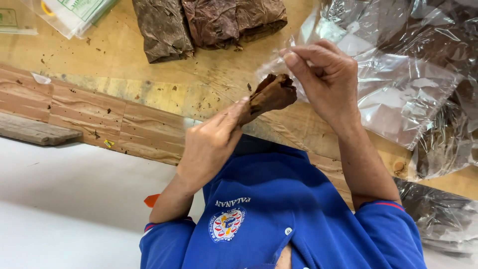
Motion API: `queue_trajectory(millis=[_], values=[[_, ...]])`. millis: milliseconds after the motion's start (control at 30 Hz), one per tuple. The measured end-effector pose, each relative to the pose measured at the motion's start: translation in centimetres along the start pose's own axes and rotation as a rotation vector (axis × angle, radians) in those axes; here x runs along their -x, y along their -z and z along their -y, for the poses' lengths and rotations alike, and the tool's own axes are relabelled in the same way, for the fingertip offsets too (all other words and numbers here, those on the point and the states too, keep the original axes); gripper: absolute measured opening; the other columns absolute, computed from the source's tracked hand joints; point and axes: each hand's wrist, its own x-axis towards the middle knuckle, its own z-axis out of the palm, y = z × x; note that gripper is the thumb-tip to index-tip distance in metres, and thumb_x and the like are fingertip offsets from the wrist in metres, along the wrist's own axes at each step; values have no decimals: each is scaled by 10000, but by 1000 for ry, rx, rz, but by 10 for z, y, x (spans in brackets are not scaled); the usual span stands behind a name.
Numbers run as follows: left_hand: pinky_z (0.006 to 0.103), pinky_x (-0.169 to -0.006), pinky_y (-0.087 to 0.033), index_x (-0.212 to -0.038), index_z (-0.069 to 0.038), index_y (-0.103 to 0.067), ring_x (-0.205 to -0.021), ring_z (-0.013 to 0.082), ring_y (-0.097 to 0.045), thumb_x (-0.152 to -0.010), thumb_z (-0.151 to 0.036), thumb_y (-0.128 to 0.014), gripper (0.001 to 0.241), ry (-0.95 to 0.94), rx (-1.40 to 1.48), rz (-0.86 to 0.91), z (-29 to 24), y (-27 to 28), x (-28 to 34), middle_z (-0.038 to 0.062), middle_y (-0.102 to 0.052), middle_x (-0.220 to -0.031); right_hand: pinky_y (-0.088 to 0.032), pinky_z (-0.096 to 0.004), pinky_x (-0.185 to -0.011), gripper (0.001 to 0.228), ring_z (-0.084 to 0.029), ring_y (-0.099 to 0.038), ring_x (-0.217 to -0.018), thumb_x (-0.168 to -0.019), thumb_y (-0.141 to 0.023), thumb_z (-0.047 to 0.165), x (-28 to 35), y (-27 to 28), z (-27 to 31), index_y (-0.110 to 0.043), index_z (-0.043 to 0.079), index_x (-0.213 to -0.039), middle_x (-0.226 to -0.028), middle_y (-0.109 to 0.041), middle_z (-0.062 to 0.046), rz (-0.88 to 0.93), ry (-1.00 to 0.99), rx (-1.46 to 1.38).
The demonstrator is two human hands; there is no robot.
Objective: Packaging dried tobacco leaves into plastic bags at a wooden workbench.
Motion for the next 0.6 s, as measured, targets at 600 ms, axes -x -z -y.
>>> queue_trajectory(millis=[600], values=[[310, -666, -611, -1182, -154, -790, -910, 263, -790, -878, -124, -765, 307, 390, 508, -162, 20, -21, -6, 84, -809, -895, -604, -427, -878, 391, -381, -750, -1012, -914, -778, -116, 39, -10, -6, -758, -2, -1288, -1192, -666, -201, -142, 353, 281]])
